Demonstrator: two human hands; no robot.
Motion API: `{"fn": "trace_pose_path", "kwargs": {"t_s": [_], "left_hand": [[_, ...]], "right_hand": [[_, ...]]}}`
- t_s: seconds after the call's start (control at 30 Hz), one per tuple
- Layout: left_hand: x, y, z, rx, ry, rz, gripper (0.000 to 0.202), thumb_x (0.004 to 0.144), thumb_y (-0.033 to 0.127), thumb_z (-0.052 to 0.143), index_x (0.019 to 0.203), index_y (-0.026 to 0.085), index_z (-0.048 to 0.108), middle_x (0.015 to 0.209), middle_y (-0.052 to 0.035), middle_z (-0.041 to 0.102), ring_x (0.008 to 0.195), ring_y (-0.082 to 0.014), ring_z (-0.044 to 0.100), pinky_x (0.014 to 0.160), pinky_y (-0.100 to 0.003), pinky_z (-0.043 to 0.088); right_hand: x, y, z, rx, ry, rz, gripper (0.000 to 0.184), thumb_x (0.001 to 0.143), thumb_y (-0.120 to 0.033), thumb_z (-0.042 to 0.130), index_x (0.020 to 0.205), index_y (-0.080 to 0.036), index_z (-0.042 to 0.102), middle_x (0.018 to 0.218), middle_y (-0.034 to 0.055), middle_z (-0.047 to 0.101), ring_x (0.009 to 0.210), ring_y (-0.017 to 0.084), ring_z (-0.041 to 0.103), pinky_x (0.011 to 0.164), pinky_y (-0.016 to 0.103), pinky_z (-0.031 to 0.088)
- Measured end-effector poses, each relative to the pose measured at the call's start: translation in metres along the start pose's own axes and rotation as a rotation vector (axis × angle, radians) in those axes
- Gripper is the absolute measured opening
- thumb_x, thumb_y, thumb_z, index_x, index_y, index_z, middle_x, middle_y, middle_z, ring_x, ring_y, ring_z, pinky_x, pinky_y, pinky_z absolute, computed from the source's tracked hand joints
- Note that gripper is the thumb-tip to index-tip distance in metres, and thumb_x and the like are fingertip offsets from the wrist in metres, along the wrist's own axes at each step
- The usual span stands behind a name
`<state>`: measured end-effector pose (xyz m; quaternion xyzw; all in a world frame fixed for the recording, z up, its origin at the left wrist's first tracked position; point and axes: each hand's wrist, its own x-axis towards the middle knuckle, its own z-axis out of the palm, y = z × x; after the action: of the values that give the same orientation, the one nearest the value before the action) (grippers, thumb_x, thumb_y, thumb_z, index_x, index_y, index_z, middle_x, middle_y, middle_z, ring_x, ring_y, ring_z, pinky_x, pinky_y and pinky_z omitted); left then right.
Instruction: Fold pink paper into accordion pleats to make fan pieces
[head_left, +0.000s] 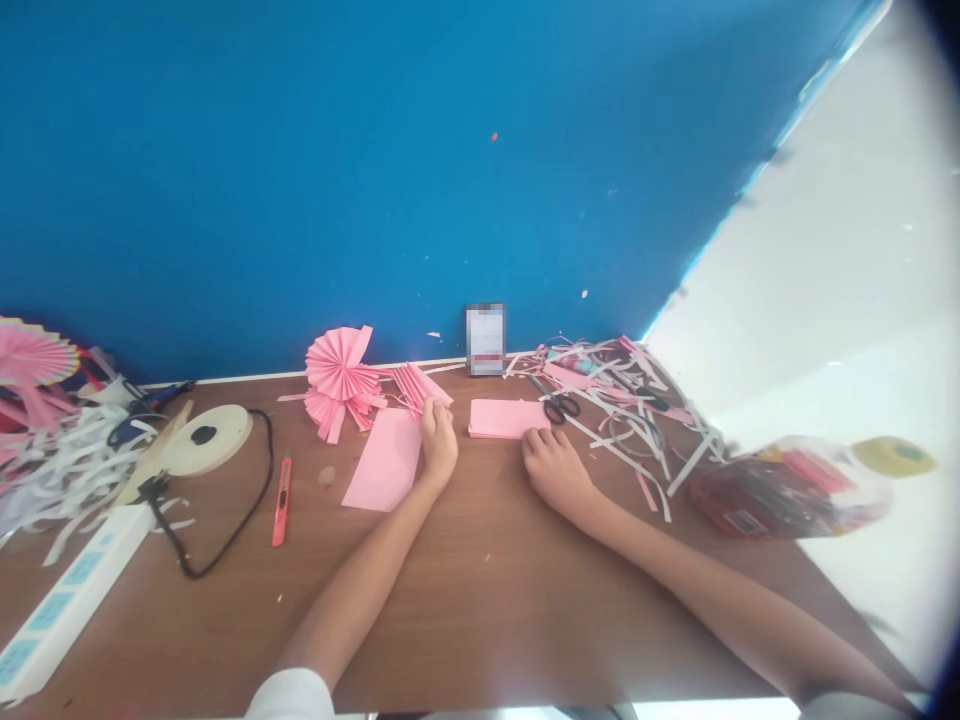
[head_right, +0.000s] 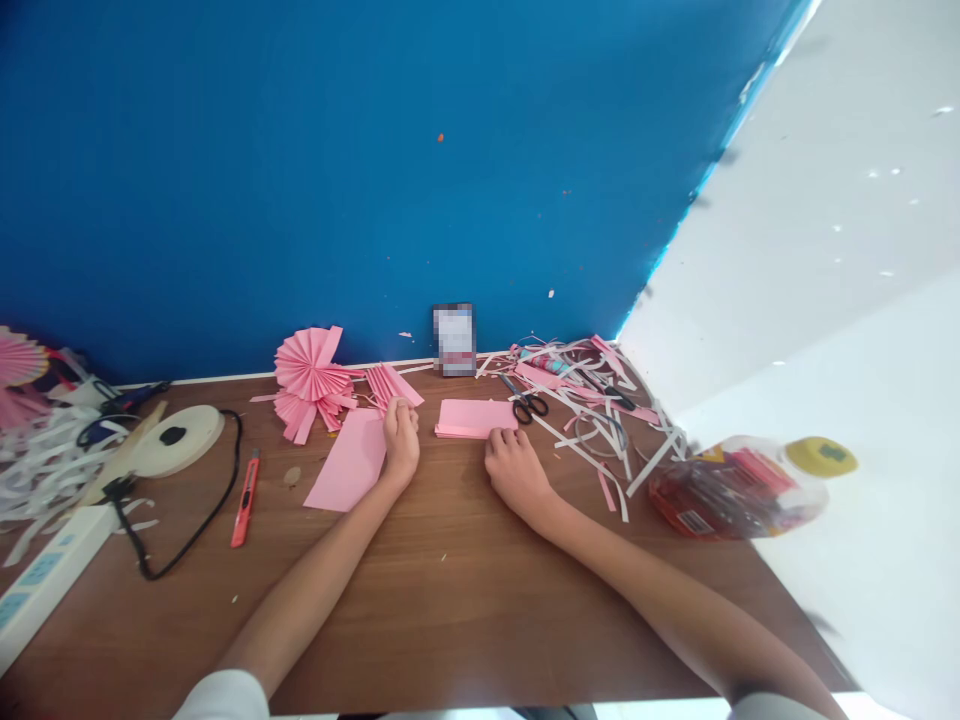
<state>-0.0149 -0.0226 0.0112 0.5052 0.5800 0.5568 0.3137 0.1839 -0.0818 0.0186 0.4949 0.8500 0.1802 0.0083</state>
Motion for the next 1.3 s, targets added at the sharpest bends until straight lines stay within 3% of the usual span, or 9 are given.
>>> {"fn": "trace_pose_path", "kwargs": {"t_s": [0.13,0.23,0.33,0.47,0.6,0.83,1.1,1.17,1.3], "left_hand": [[-0.003,0.001,0.005,0.069,-0.139,0.083,0.007,0.088,0.029,0.046,0.088,0.022,0.045,0.063,0.0057,0.044,0.058,-0.0111,0.045,0.059,-0.022,0.034],[-0.003,0.0,0.008,0.182,-0.243,0.1,0.022,0.075,0.016,0.054,0.095,0.022,0.045,0.061,0.0075,0.044,0.06,-0.0113,0.047,0.063,-0.022,0.036],[-0.002,-0.003,0.008,0.283,-0.279,0.106,0.023,0.067,0.008,0.051,0.086,0.021,0.047,0.069,0.0044,0.049,0.068,-0.0116,0.05,0.067,-0.023,0.039],[0.0,-0.006,0.004,0.257,-0.315,0.099,0.012,0.073,0.012,0.045,0.081,0.019,0.05,0.078,0.0007,0.054,0.073,-0.0127,0.052,0.07,-0.024,0.043],[0.005,-0.009,0.0,0.215,-0.363,0.07,0.016,0.078,0.014,0.039,0.085,0.019,0.053,0.078,0.0004,0.056,0.07,-0.0127,0.053,0.066,-0.023,0.043],[0.025,-0.022,-0.007,0.151,-0.653,0.063,0.022,0.068,0.009,0.052,0.087,0.016,0.058,0.084,0.0003,0.06,0.066,-0.0084,0.051,0.062,-0.02,0.041],[0.031,-0.019,-0.01,0.086,-0.721,-0.097,0.018,0.073,0.017,0.057,0.092,0.016,0.055,0.079,0.001,0.058,0.057,-0.0064,0.051,0.051,-0.017,0.036],[0.032,-0.02,-0.009,0.077,-0.694,-0.126,0.024,0.073,0.017,0.059,0.096,0.016,0.054,0.081,0.0013,0.058,0.054,-0.0052,0.049,0.049,-0.017,0.036],[0.03,-0.02,-0.007,0.156,-0.66,0.006,0.023,0.071,0.011,0.059,0.093,0.017,0.056,0.096,-0.0006,0.061,0.053,-0.0039,0.042,0.052,-0.018,0.037]], "right_hand": [[0.001,0.002,0.0,0.036,-0.004,0.002,0.022,0.082,-0.011,0.049,0.097,-0.008,0.065,0.096,0.015,0.057,0.088,0.026,0.049,0.075,0.037,0.036],[0.001,0.001,-0.001,0.054,-0.012,0.008,0.021,0.083,-0.012,0.048,0.096,-0.009,0.065,0.096,0.0147,0.057,0.088,0.026,0.048,0.074,0.037,0.035],[0.001,-0.001,-0.001,0.058,-0.018,0.033,0.022,0.084,-0.011,0.047,0.097,-0.009,0.064,0.096,0.0144,0.057,0.088,0.026,0.049,0.073,0.037,0.035],[0.001,-0.002,0.0,0.053,-0.024,0.059,0.023,0.084,-0.011,0.047,0.099,-0.009,0.064,0.096,0.0144,0.057,0.089,0.026,0.049,0.074,0.038,0.036],[0.0,-0.002,0.001,0.058,-0.026,0.053,0.023,0.084,-0.011,0.048,0.099,-0.009,0.064,0.098,0.0147,0.057,0.089,0.026,0.049,0.073,0.038,0.036],[0.001,-0.001,0.002,0.056,-0.019,0.048,0.022,0.084,-0.011,0.048,0.098,-0.008,0.064,0.097,0.0144,0.057,0.089,0.026,0.049,0.073,0.038,0.036],[0.001,-0.001,0.0,0.048,-0.001,0.032,0.021,0.082,-0.01,0.05,0.096,-0.008,0.064,0.095,0.0144,0.057,0.088,0.026,0.049,0.075,0.038,0.036],[0.002,0.0,-0.001,0.049,-0.006,0.025,0.02,0.081,-0.01,0.05,0.096,-0.008,0.064,0.095,0.0145,0.057,0.088,0.026,0.049,0.075,0.038,0.036],[0.002,0.003,0.0,0.081,-0.054,0.017,0.02,0.081,-0.01,0.051,0.096,-0.009,0.064,0.098,0.0153,0.056,0.09,0.026,0.049,0.076,0.037,0.038]]}}
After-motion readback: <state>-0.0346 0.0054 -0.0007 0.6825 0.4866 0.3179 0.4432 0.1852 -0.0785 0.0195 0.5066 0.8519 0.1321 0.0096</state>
